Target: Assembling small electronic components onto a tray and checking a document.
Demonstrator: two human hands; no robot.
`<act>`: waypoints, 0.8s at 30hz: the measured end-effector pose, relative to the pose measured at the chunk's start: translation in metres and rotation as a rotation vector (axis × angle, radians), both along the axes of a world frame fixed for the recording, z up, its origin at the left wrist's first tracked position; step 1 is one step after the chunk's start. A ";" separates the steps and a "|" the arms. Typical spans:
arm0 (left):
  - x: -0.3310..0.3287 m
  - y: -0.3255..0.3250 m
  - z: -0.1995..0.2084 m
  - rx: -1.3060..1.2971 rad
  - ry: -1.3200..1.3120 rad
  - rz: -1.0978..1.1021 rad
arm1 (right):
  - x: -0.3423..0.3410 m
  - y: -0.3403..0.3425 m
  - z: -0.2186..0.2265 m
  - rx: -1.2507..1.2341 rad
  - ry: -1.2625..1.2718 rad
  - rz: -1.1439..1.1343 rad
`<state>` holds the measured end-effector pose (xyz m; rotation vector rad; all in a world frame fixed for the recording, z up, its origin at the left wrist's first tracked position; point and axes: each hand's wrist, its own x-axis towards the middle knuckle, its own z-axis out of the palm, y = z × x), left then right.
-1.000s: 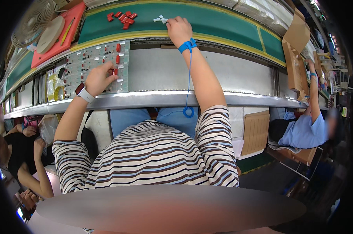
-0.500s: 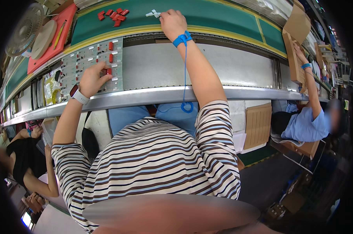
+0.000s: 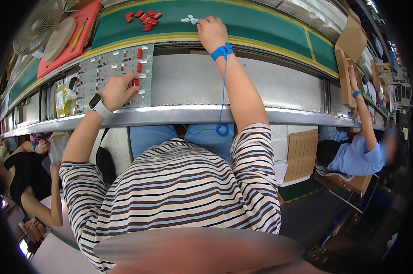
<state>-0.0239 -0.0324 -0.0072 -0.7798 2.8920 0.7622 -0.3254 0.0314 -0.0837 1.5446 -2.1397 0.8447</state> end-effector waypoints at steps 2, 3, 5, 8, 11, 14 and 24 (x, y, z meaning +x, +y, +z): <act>0.000 0.000 -0.002 -0.014 0.018 -0.006 | -0.001 0.000 -0.001 -0.034 0.010 0.007; 0.001 0.000 -0.003 -0.027 0.034 -0.012 | -0.001 0.000 -0.001 -0.031 0.008 0.006; 0.001 -0.001 -0.004 -0.033 0.046 -0.020 | -0.001 0.000 0.001 -0.028 0.007 0.006; -0.003 -0.002 -0.003 -0.030 0.041 -0.026 | -0.003 0.000 0.003 0.015 -0.016 -0.012; -0.001 -0.003 -0.002 -0.035 0.030 -0.017 | -0.003 -0.003 0.003 -0.037 -0.013 0.019; 0.007 0.000 -0.008 -0.079 0.028 0.011 | 0.004 -0.008 0.009 0.012 -0.002 0.056; -0.004 0.012 -0.011 -0.108 -0.051 0.007 | -0.001 0.007 0.010 0.008 0.037 0.085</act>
